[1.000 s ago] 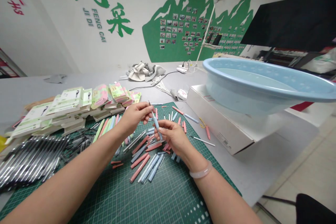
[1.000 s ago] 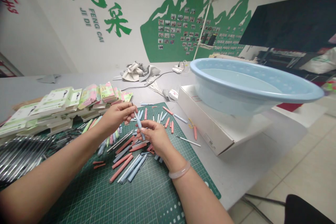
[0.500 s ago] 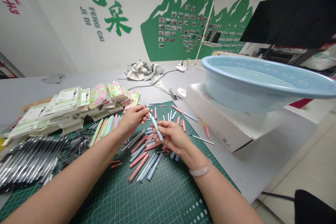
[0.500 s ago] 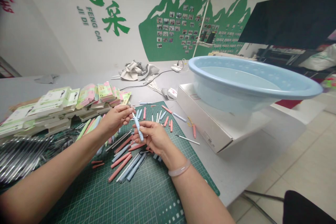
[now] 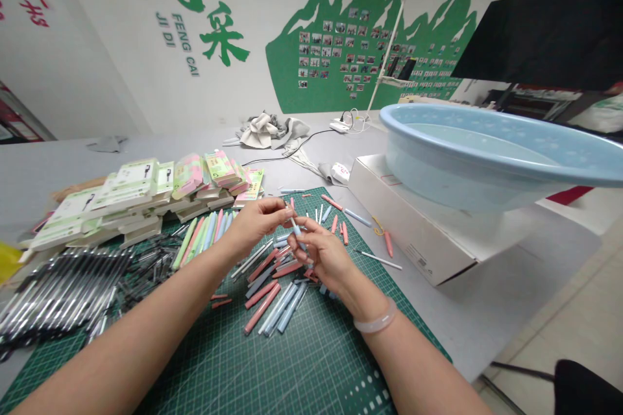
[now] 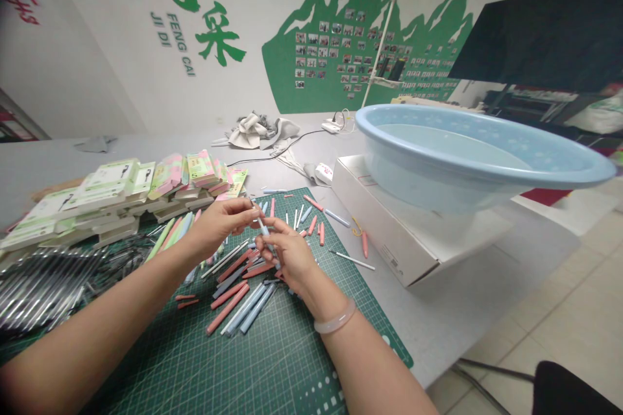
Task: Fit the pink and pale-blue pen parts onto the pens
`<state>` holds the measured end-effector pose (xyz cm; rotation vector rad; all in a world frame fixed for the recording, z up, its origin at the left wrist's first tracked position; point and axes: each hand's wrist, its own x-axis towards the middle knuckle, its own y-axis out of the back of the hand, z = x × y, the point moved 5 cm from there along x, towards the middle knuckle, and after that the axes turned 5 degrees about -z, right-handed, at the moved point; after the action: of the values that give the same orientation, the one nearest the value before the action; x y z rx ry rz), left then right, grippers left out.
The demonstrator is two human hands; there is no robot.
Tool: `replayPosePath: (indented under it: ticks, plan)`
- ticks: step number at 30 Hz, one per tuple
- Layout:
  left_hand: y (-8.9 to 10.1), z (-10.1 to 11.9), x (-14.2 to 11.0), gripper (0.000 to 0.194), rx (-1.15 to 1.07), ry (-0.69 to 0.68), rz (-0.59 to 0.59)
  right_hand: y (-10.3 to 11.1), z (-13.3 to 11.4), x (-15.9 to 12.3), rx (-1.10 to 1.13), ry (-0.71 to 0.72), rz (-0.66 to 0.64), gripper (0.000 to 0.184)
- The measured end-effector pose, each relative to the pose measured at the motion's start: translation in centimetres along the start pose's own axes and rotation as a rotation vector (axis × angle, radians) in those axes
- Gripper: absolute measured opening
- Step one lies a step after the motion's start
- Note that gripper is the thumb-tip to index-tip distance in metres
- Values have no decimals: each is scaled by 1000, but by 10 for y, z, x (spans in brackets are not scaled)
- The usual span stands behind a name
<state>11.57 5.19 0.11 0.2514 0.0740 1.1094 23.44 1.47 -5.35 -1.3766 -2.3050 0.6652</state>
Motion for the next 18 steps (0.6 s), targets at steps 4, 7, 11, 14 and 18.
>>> replayPosePath:
  ticks: [4,7,11,14,18]
  plan:
    - [-4,19,-1,24,158,-44,-47,-1,-7,-1,-147,54,38,23]
    - [6,12,5,30,246,-34,-54,4,-12,0,-171,91,71,26]
    - [40,-18,15,13,844,34,73,14,-16,2,-164,126,106,23]
    - [53,-47,19,6,1128,163,-7,18,-16,3,-162,130,117,23]
    - [46,-59,18,10,1249,154,-55,17,-16,3,-170,124,117,24]
